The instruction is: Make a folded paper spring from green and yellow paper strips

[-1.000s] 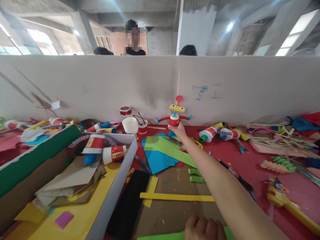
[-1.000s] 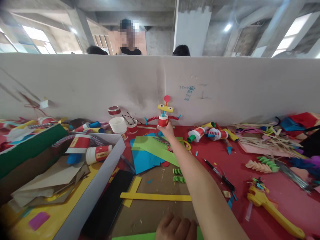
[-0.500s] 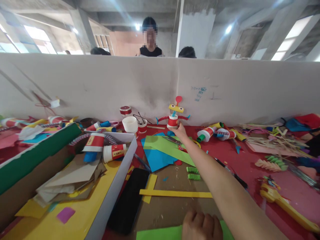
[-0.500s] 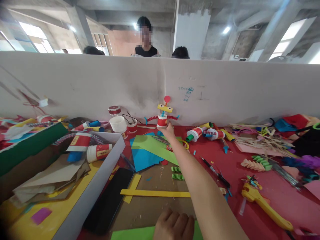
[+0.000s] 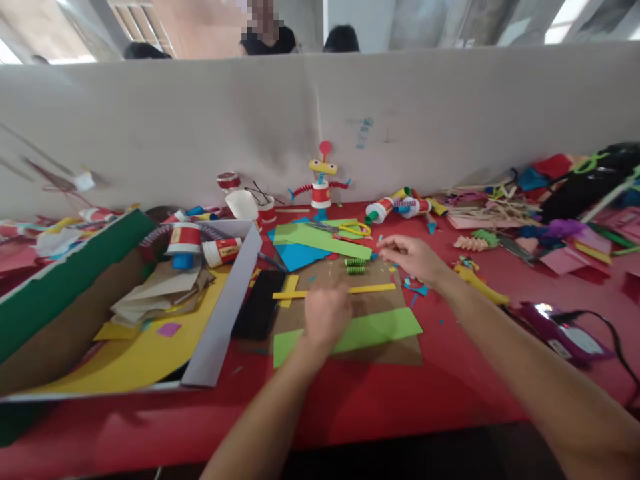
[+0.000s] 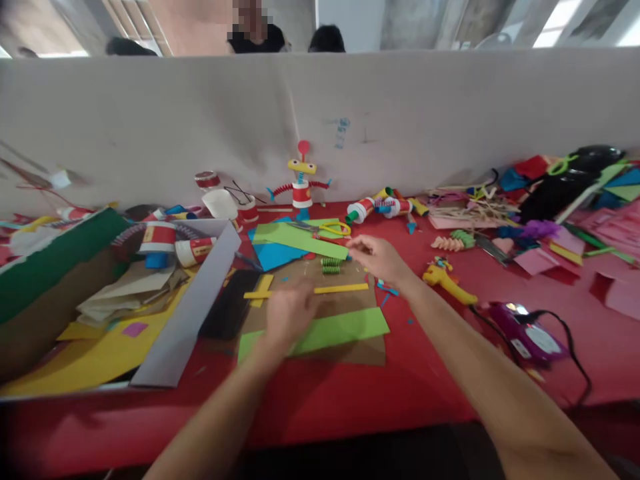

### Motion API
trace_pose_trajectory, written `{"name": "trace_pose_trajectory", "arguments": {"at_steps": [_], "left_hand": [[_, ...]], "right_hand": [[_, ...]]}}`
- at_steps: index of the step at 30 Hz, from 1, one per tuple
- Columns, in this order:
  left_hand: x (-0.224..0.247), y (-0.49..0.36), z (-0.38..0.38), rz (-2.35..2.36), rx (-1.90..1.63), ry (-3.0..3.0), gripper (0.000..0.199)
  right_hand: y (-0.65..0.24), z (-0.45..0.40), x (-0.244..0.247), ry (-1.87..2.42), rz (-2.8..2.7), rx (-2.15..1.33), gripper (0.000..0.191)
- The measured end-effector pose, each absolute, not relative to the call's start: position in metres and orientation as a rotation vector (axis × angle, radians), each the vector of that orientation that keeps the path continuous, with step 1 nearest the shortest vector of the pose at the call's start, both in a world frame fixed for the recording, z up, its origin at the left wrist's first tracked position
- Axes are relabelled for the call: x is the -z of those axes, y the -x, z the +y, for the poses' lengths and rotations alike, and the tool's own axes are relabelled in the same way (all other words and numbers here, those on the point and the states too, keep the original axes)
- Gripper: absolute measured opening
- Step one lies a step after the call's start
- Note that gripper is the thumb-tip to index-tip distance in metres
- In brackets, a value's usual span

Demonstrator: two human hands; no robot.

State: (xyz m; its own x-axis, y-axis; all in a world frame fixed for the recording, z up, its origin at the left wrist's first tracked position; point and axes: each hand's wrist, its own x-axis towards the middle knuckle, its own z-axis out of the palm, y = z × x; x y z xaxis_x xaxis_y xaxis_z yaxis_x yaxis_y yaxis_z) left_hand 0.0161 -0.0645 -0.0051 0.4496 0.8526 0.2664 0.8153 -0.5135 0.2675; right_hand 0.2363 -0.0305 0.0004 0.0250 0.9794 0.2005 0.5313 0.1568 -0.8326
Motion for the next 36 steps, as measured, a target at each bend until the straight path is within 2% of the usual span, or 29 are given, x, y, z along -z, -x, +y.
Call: {"name": "trace_pose_trajectory", "arguments": {"at_steps": [4, 7, 10, 16, 20, 26, 31, 36], "left_hand": [[-0.013, -0.002, -0.073, 1.649, -0.545, -2.351, 0.032], [-0.013, -0.006, -0.103, 1.549, -0.378, -2.441, 0.028], [-0.005, -0.02, -0.133, 1.385, -0.308, -2.628, 0.025], [0.009, -0.029, -0.149, 1.275, -0.02, -2.864, 0.027], [0.01, -0.027, -0.148, 1.18, 0.069, -2.92, 0.026], [0.014, -0.027, -0.154, 1.344, -0.11, -2.918, 0.025], [0.019, -0.023, -0.166, 1.423, -0.245, -2.873, 0.021], [0.021, -0.02, -0.166, 1.354, -0.274, -2.886, 0.027]], "right_hand": [[-0.248, -0.132, 0.017, 1.63, -1.974, -0.546, 0.018], [-0.243, -0.169, 0.037, 1.592, -2.098, -0.378, 0.028], [-0.234, -0.175, 0.045, 1.527, -2.226, -0.28, 0.037], [-0.222, -0.17, 0.026, 1.57, -2.373, -0.233, 0.018], [-0.218, -0.174, 0.023, 1.565, -2.419, -0.134, 0.017], [-0.212, -0.179, 0.029, 1.532, -2.439, 0.052, 0.021], [-0.208, -0.182, 0.034, 1.459, -2.461, 0.066, 0.02], [-0.212, -0.182, 0.042, 1.439, -2.431, 0.085, 0.021]]}}
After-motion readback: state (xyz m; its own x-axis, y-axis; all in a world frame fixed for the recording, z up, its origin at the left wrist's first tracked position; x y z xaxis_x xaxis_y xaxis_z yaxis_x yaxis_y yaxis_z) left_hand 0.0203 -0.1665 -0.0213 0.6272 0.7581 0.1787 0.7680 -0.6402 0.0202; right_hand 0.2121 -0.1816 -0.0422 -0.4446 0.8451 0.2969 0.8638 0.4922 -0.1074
